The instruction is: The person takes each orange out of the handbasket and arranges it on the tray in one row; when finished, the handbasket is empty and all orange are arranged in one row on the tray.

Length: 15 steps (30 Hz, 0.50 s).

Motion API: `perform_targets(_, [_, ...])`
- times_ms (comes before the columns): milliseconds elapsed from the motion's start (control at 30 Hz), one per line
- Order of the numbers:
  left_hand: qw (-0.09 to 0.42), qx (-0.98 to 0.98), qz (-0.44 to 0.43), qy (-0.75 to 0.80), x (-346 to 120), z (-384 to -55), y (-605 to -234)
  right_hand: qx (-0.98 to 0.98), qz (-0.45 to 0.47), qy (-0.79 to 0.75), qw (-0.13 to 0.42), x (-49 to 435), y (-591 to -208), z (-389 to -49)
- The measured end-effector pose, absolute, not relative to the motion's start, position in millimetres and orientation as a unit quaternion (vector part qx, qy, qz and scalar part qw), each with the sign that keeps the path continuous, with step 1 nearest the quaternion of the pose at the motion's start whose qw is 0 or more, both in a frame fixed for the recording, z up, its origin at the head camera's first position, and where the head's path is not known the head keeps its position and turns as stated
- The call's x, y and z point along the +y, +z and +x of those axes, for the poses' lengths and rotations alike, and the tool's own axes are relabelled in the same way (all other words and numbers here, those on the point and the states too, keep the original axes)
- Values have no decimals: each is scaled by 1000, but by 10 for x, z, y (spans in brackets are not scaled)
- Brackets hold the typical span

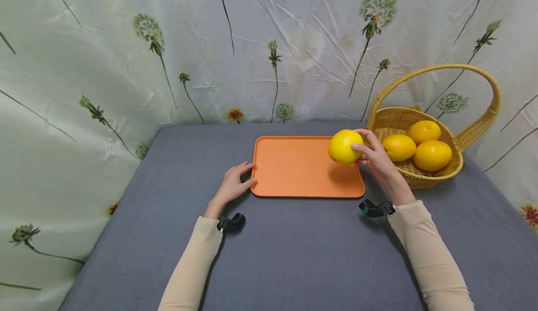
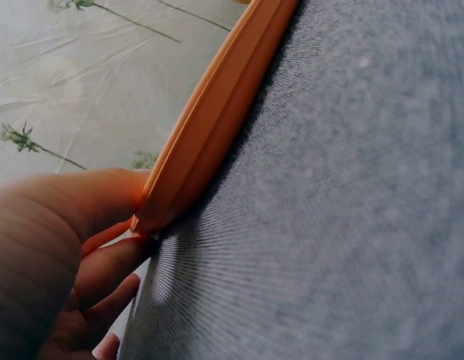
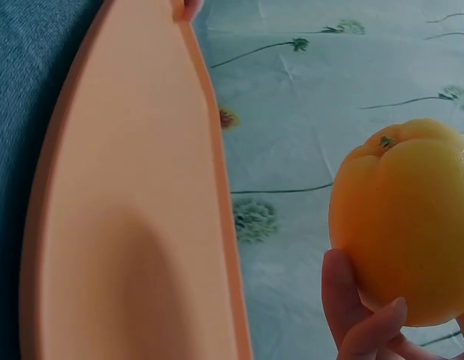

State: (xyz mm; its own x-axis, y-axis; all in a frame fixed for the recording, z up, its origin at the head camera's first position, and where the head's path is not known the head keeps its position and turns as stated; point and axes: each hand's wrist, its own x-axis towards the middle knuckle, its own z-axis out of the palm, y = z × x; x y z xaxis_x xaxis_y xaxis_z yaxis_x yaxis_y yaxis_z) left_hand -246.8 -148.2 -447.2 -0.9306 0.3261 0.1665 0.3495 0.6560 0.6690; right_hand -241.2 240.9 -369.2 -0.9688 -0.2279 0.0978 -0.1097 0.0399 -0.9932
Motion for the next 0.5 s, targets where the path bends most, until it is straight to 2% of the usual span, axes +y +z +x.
perform_targets(500, [14, -911, -182, -369, -1498, -2472, -4484, 783, -87, -607, 101, 1976, -3833, -2741])
